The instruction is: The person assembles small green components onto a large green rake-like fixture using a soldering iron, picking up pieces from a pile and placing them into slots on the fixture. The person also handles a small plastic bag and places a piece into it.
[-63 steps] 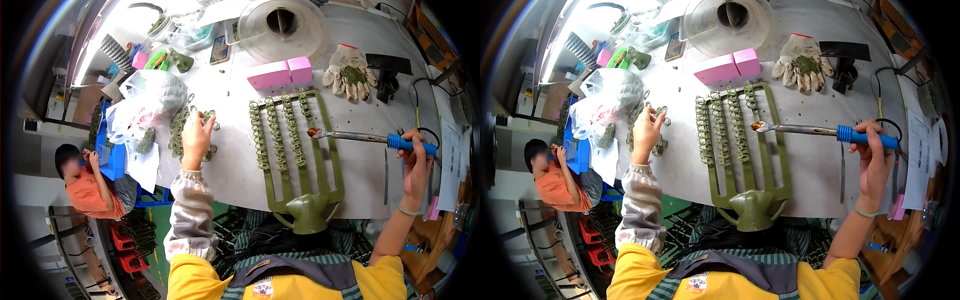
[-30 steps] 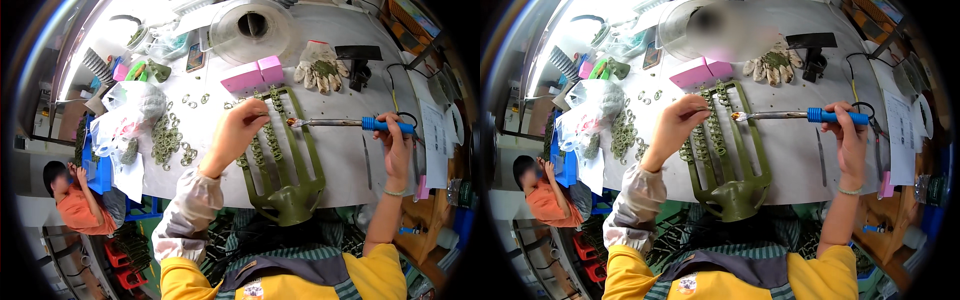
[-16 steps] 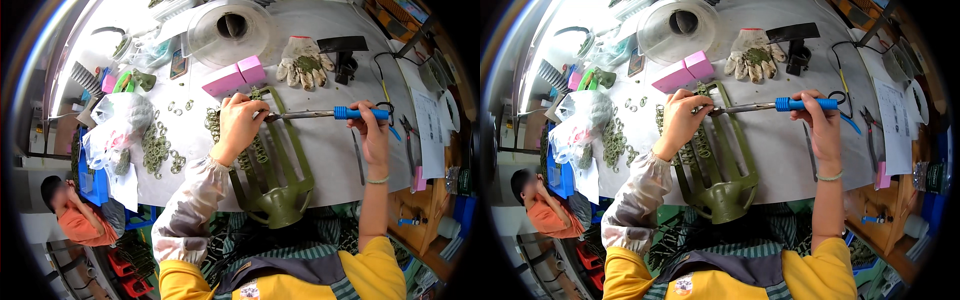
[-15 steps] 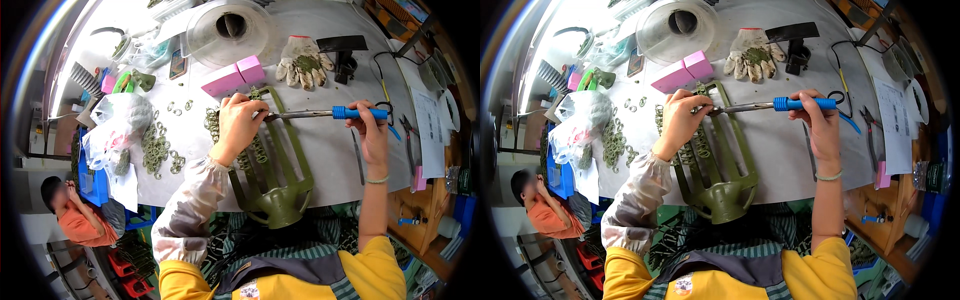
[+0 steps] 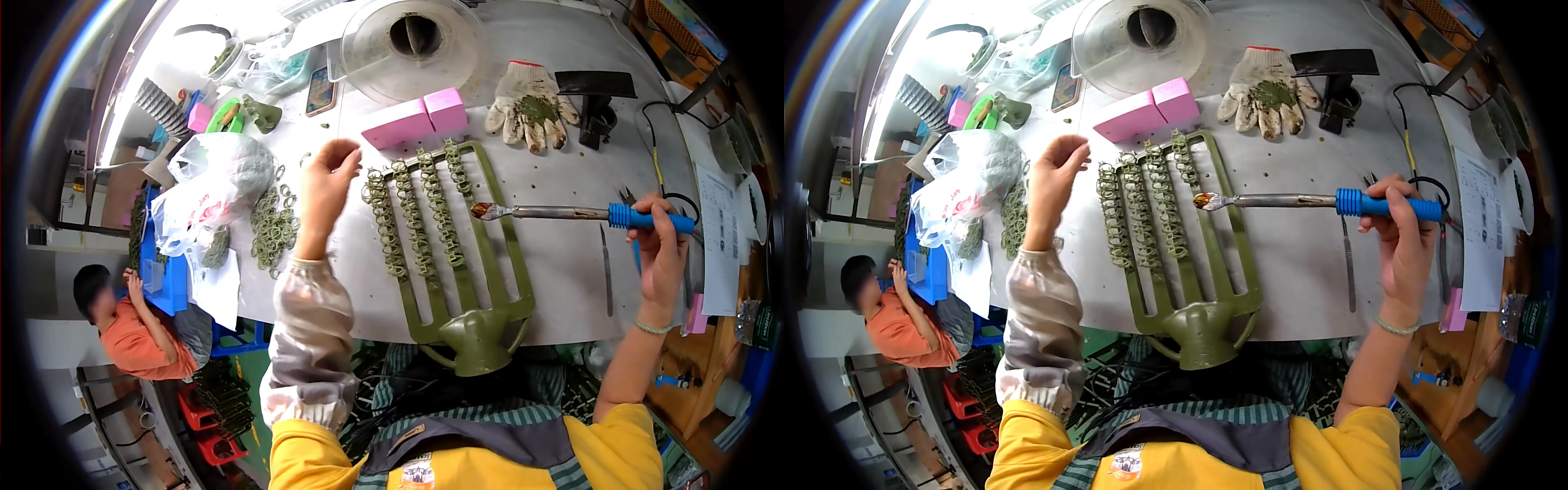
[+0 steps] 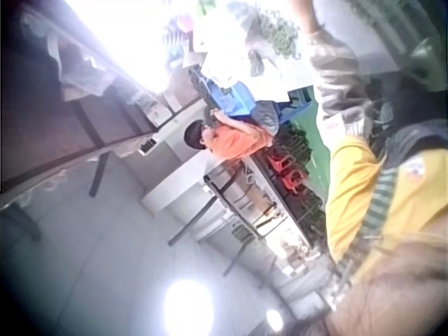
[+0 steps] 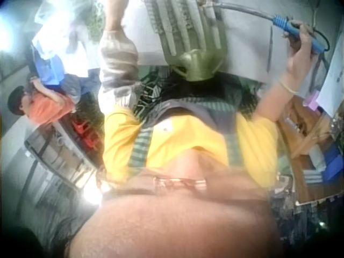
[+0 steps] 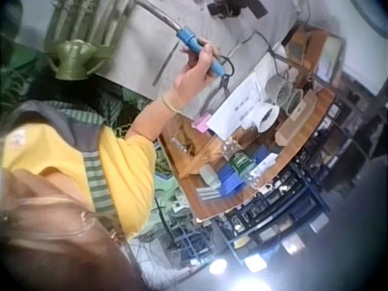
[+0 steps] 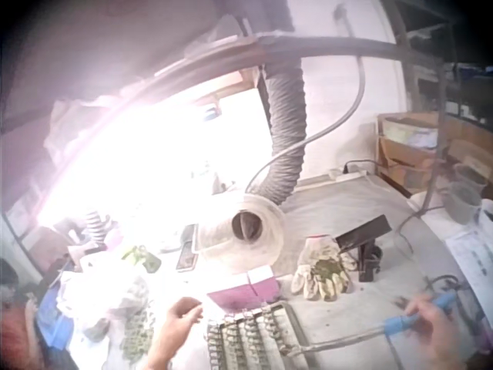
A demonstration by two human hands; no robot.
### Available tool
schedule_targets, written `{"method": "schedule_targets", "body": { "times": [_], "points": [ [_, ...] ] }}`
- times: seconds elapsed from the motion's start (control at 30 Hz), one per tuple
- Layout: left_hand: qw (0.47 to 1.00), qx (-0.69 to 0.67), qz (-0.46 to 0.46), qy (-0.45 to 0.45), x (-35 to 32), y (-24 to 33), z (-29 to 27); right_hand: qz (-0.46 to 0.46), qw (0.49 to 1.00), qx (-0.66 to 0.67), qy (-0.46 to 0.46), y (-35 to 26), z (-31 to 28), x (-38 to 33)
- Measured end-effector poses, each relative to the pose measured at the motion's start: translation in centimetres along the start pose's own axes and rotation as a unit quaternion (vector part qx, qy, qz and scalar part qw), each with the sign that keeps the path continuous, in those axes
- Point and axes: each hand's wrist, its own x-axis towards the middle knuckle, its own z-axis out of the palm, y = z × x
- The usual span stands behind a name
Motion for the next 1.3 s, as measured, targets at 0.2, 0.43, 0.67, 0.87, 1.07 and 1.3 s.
{"method": "schedule_targets", "body": {
  "times": [0.2, 0.43, 0.67, 0.87, 1.07, 1.3],
  "points": [
    [0.976, 0.113, -0.134, -0.126, -1.2, -4.2, -1.5, -0.003, 1.0, -0.011, -0.022, 0.1, -0.3, -0.1],
    [0.986, 0.074, -0.13, -0.078, -2.5, -2.9, -1.4, -0.005, 1.0, -0.022, -0.01, -0.3, -0.4, -0.7],
    [0.995, -0.052, 0.004, -0.09, -4.8, 3.2, 1.0, -0.005, 0.999, -0.037, -0.013, -0.3, -0.5, -0.9],
    [0.947, 0.203, 0.214, -0.128, -6.3, 6.7, 7.4, -0.007, 0.999, -0.034, -0.02, 0.4, 0.1, -0.6],
    [0.914, 0.269, 0.291, -0.087, -5.3, 5.0, 9.8, 0.016, 0.999, -0.009, -0.04, 1.6, 0.6, -0.1],
    [0.909, 0.286, 0.284, -0.109, -4.7, 4.8, 10.2, 0.013, 0.998, -0.013, -0.057, 2.0, 1.3, 0.3]
  ]
}}
